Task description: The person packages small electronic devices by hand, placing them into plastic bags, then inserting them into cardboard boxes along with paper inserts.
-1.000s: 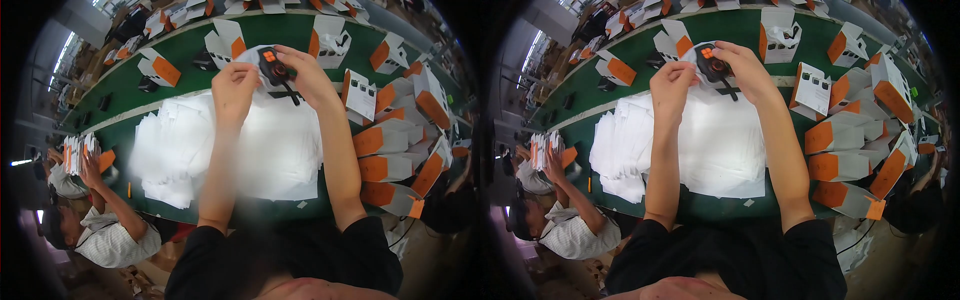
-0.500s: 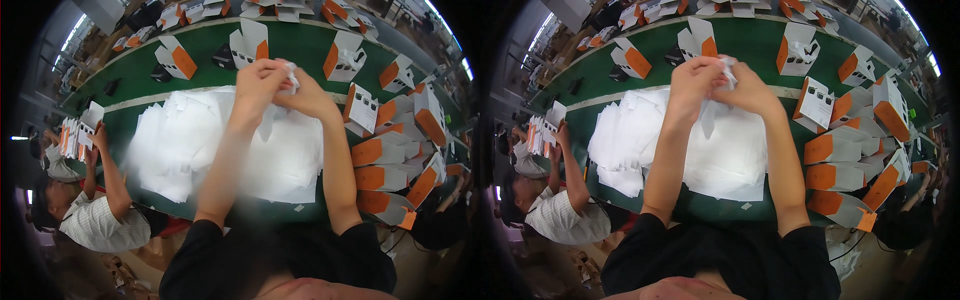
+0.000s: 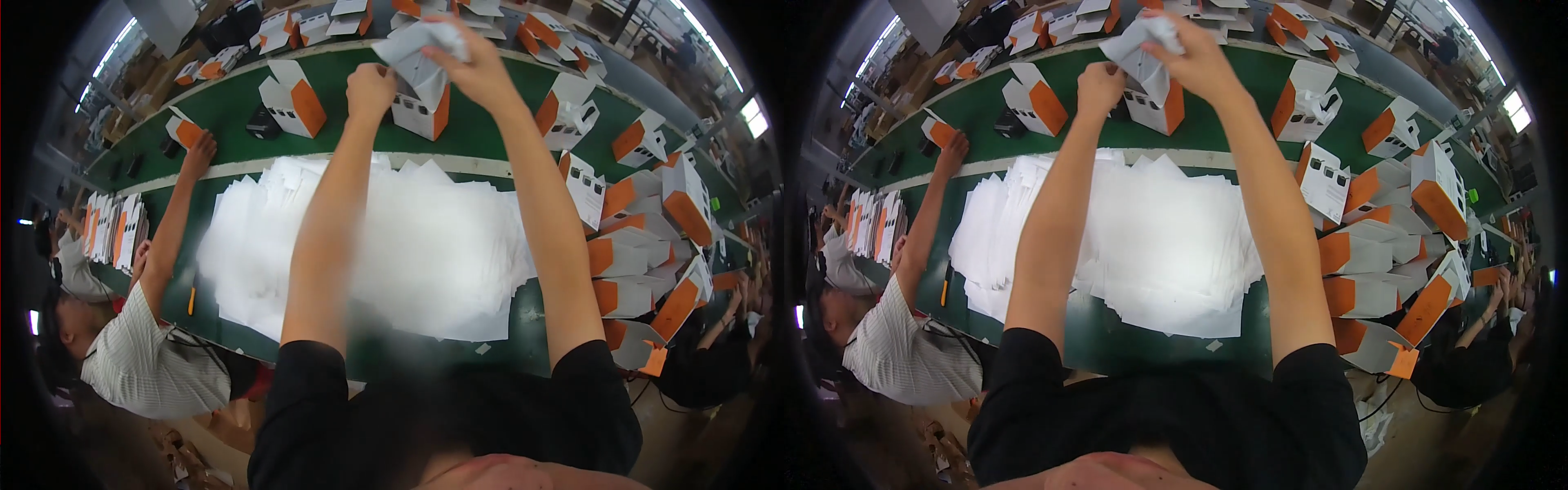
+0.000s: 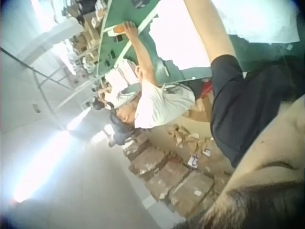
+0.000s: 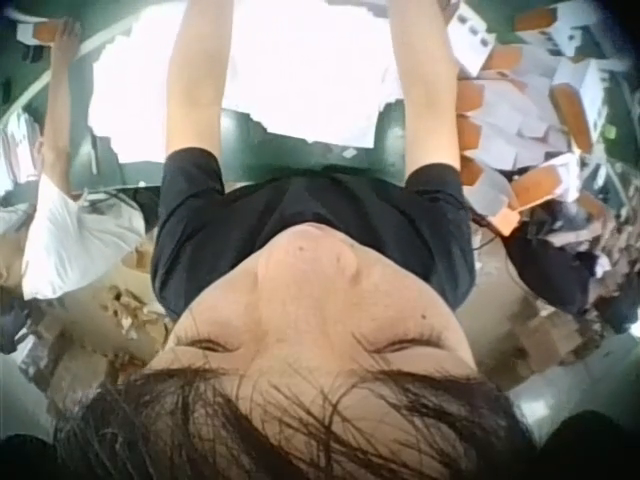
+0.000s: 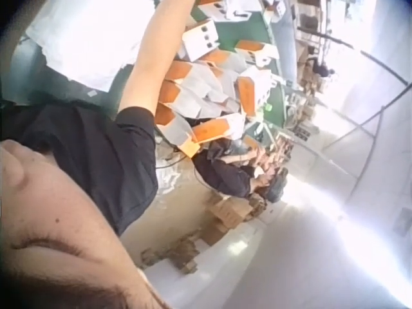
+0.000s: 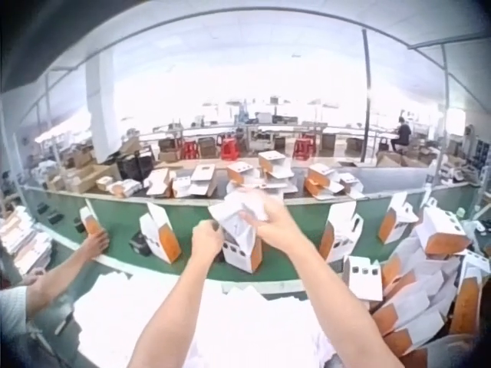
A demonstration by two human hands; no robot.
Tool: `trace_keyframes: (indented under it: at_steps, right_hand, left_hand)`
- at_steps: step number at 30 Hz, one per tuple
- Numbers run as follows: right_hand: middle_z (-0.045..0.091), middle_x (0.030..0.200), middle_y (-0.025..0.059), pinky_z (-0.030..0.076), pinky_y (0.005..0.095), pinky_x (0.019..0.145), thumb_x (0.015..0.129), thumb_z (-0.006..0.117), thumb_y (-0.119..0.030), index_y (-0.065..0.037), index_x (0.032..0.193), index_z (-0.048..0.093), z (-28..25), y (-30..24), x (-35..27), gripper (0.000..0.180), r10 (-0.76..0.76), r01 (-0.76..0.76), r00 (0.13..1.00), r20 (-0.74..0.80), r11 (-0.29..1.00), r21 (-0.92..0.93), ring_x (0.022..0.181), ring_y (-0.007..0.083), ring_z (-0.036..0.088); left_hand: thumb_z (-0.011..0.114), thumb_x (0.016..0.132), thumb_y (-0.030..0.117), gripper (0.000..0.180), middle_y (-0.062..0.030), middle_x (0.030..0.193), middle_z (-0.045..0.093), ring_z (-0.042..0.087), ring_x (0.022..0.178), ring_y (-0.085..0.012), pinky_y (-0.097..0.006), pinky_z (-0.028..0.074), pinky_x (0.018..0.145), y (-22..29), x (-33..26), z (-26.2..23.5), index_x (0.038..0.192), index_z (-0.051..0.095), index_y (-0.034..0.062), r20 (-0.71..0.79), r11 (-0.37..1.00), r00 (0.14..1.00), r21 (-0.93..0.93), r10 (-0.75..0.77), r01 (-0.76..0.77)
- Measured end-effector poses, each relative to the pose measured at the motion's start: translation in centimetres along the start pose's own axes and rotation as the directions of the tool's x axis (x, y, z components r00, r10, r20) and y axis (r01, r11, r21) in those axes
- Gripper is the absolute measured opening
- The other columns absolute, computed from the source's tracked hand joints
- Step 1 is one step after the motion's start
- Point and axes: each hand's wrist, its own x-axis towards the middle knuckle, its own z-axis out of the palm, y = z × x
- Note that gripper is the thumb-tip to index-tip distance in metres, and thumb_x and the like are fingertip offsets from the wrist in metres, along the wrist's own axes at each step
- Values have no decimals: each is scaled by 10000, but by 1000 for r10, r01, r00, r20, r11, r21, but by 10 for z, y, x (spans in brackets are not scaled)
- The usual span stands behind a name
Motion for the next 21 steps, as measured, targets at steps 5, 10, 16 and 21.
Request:
trace_keyframes:
  at_steps: [5,10,16,21]
  right_hand:
    - [660,1260,153,510,366,932,901,713,-81,-133,1364,579,-13,29,0,484,-82,126,984,161,950,-285,1090,386,630]
    - [637,1276,141,475,392,1040,737,591,145,-161,1390,589,-14,34,-12,721,-69,346,849,524,822,-452,1202,344,586]
    - [579,1284,141,490,398,1008,780,684,-67,-97,1367,568,-7,6,-21,599,243,146,853,463,739,-657,1215,336,572]
    - [621,1255,156,514,412,962,865,681,-156,-82,1327,569,-40,26,-38,482,222,172,875,429,686,-707,1138,355,615]
  left_hand:
    - [678,857,242,243,-220,917,739,714,930,-396,-431,561,871,16,-7,0,953,778,42,101,988,995,-146,-28,42]
    - [678,819,200,216,-153,795,752,746,732,-269,-347,580,762,20,-14,10,865,787,20,227,827,970,-525,-91,201]
    - [694,802,208,214,-251,900,734,721,902,-403,-430,562,851,9,-21,45,853,779,18,-11,911,984,-380,-179,161]
    - [693,826,221,248,-264,914,728,713,914,-425,-449,552,861,41,-39,70,889,767,-7,48,926,991,-353,-127,136]
